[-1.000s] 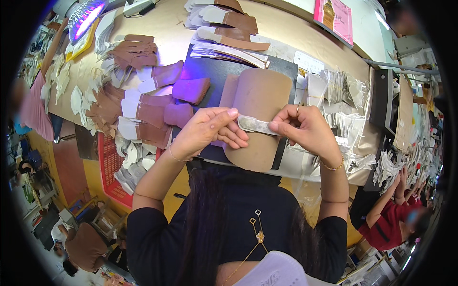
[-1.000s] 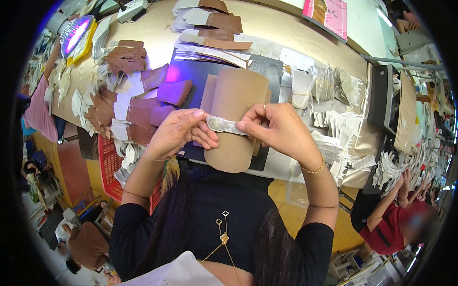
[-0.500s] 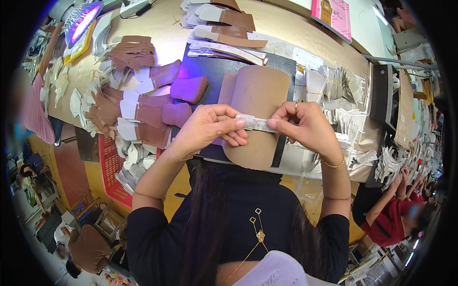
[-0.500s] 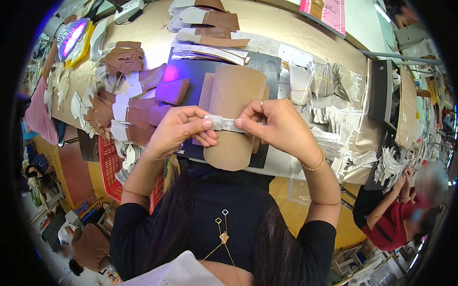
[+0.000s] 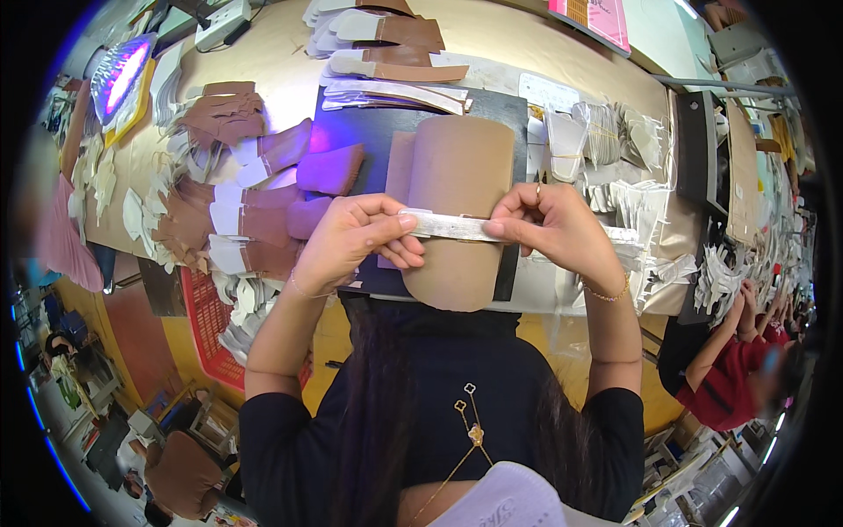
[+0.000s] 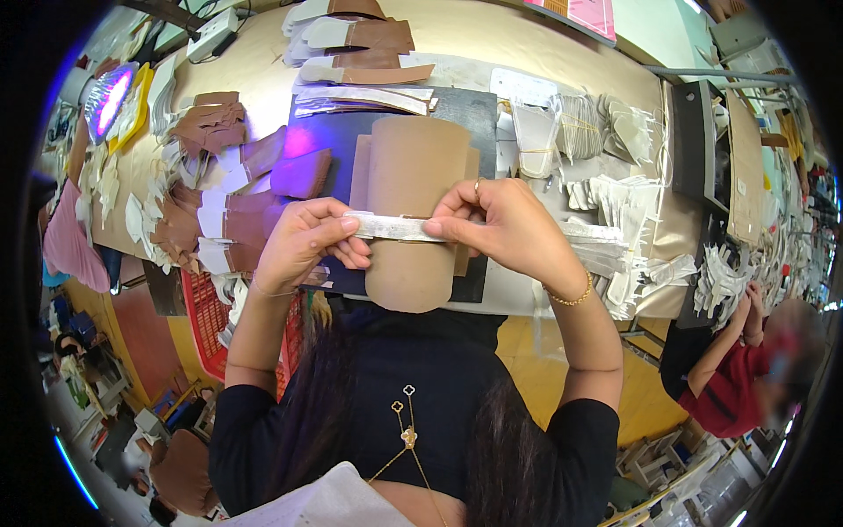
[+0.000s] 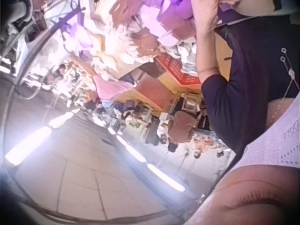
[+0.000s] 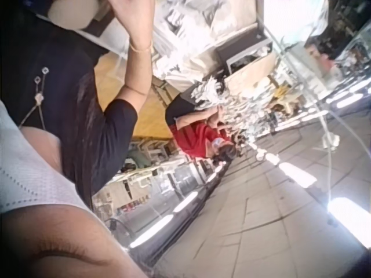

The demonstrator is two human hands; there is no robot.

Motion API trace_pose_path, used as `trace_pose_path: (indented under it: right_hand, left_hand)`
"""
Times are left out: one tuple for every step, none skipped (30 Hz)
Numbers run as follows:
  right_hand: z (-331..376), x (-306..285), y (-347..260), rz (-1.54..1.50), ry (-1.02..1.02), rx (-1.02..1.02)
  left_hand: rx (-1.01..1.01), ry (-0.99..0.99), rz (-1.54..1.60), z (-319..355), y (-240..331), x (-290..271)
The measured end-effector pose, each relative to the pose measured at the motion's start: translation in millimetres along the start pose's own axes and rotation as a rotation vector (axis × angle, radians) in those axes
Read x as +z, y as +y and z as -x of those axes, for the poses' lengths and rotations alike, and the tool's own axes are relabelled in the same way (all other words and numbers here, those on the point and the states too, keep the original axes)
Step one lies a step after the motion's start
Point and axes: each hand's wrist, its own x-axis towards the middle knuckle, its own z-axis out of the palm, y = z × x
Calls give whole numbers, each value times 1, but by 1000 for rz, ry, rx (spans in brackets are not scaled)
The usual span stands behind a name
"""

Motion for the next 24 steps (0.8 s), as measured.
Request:
trace_pose_path:
  right_hand:
    - [0,0,0,-4,0,4]
    - [0,0,0,-10,0,8]
    - [0,1,1,-23,0,5]
    - [0,1,1,-44,-1,-6]
    - [-1,2,2,-28,6,-10]
    - [-1,3,3,-22,11,-22]
    - [-1,3,5,-15,17,-34]
    - [-2,3,7,21,25,-29]
    - [-1,4,9,57,34,-22]
    - [-1,4,11,79,43,-30]
    - [-1,5,14,106,41,3]
    - [0,5,17,120,40,22]
    - [0,5,19,142,38,40]
    - [1,5,22,108,42,22]
    - [1,4,25,80,48,2]
    - [2,3,27,70,56,10]
    - [6,-1,30,0,61,-28]
    - [10,-5,32,-52,68,-36]
    - [13,-8,35,-93,80,-35]
    - [16,-10,38,-155,63,-19]
    - [18,-11,41,-207,51,4]
    - [19,-12,44,-271,37,3]
    - [19,-12,47,-319,28,6]
    - [19,-11,50,-354,34,51]
  left_hand:
    - [-5,-1,-1,0,-1,-1]
    - [-10,-1,-3,-1,-1,-1]
    - [-8,-2,-2,-2,-2,-2]
    - [-14,2,1,-3,-3,-3]
    - [-14,5,7,-4,-4,-3]
    - [-14,7,13,-6,-5,-4]
    - [-18,4,7,-8,-7,-4]
    - [-22,0,1,-11,-8,-4]
    - [-29,-3,-6,-12,-10,-5]
    - [-28,-7,-19,-13,-11,-5]
    - [-26,-11,-35,-14,-12,-6]
    - [-24,-16,-51,-15,-12,-7]
    - [-17,-17,-44,-15,-13,-8]
    - [-10,-19,-38,-15,-14,-9]
    - [-3,-22,-34,-14,-15,-11]
    - [15,-24,-44,-14,-14,-15]
    - [29,-25,-53,-11,-13,-20]
    - [49,-29,-55,-9,-12,-24]
    - [64,-14,-50,-8,-13,-27]
    - [48,-14,-56,-7,-13,-30]
    - [41,-17,-57,-7,-14,-33]
    - [38,-25,-49,-8,-15,-35]
    - [21,-13,-57,-8,-17,-36]
    - [6,-7,-56,-9,-18,-36]
